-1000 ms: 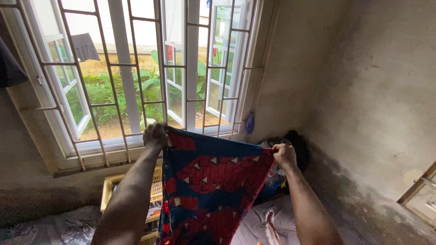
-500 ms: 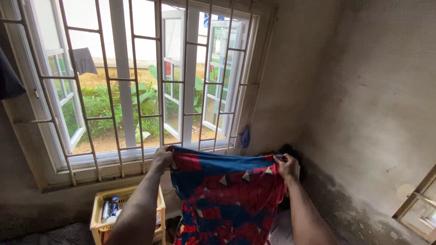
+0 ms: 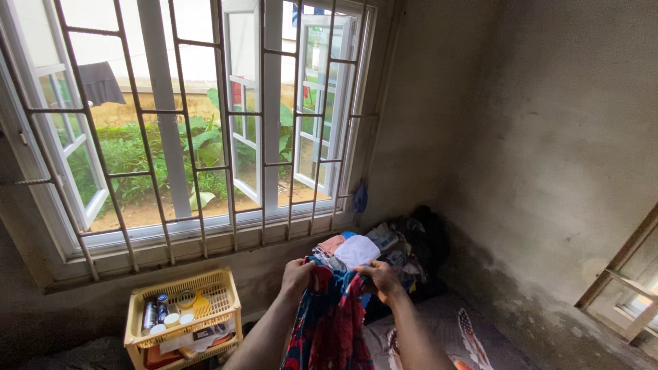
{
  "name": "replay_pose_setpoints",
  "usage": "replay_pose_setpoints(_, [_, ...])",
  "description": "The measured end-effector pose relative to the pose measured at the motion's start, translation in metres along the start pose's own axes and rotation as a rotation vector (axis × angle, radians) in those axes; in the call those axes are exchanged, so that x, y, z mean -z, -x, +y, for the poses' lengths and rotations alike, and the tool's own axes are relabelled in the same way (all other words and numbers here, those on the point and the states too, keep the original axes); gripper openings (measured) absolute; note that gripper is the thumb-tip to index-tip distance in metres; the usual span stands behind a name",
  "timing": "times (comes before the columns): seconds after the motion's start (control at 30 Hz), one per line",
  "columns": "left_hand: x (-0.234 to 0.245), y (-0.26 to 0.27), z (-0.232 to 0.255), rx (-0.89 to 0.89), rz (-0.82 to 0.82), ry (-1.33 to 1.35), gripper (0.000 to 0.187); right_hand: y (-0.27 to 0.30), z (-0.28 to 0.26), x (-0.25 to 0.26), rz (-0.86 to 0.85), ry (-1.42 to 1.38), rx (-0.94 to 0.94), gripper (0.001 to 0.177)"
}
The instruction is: The person picks up several garments from a bed and folds them by hand, including a grey shirt, a white t-shirt, and a pair of patterned shorts, placing each folded item on a blue laundry basket.
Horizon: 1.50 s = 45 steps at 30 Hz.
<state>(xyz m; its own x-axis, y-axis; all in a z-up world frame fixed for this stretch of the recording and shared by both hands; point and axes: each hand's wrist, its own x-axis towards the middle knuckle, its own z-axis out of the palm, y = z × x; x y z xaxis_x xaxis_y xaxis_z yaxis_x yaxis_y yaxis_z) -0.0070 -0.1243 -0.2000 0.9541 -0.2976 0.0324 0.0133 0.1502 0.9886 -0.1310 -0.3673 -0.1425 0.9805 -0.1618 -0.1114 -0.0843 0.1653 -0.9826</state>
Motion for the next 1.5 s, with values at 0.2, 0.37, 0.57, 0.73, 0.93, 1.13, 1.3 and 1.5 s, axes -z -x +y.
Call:
replay_pose_setpoints(0.2, [-0.072, 0.036, 0.046, 0.017, -0.284, 0.182, 0.023, -0.009, -0.010, -0.029, -0.142, -0.114, 0.017, 0.017])
replay_pose_setpoints(0.37, [-0.071, 0.045, 0.068, -0.163, -0.463, 0.062, 0.020, 0.003, -0.038, -0.027, -0.265, -0.098, 0.058, 0.031])
replay_pose_setpoints(0.57, [-0.054, 0.032, 0.081, -0.116, -0.344, -0.187, 0.027, 0.022, -0.044, -0.007, -0.004, 0.554, 0.583, 0.054])
replay_pose_setpoints(0.73, [-0.043, 0.028, 0.088, -0.283, -0.418, -0.048, 0.025, 0.012, -0.011, 0.024, -0.209, 0.946, 0.246, 0.071])
replay_pose_setpoints(0.93, [-0.016, 0.028, 0.126, -0.264, -0.185, -0.322, 0.022, 0.017, -0.046, 0.041, -0.186, 0.380, 0.275, 0.035])
replay_pose_setpoints(1.13, [-0.019, 0.015, 0.155, -0.466, -0.013, -0.535, 0.029, 0.013, -0.093, 0.021, -0.037, 0.069, 0.623, 0.019])
replay_pose_setpoints(1.3, [-0.016, 0.017, 0.157, -0.247, 0.040, -0.586, 0.014, 0.016, -0.119, 0.018, 0.192, 0.492, 0.551, 0.013])
replay_pose_setpoints(1.5, [-0.012, 0.010, 0.134, -0.345, 0.051, -0.495, 0.019, 0.022, -0.121, 0.017, 0.193, 0.679, 0.504, 0.015])
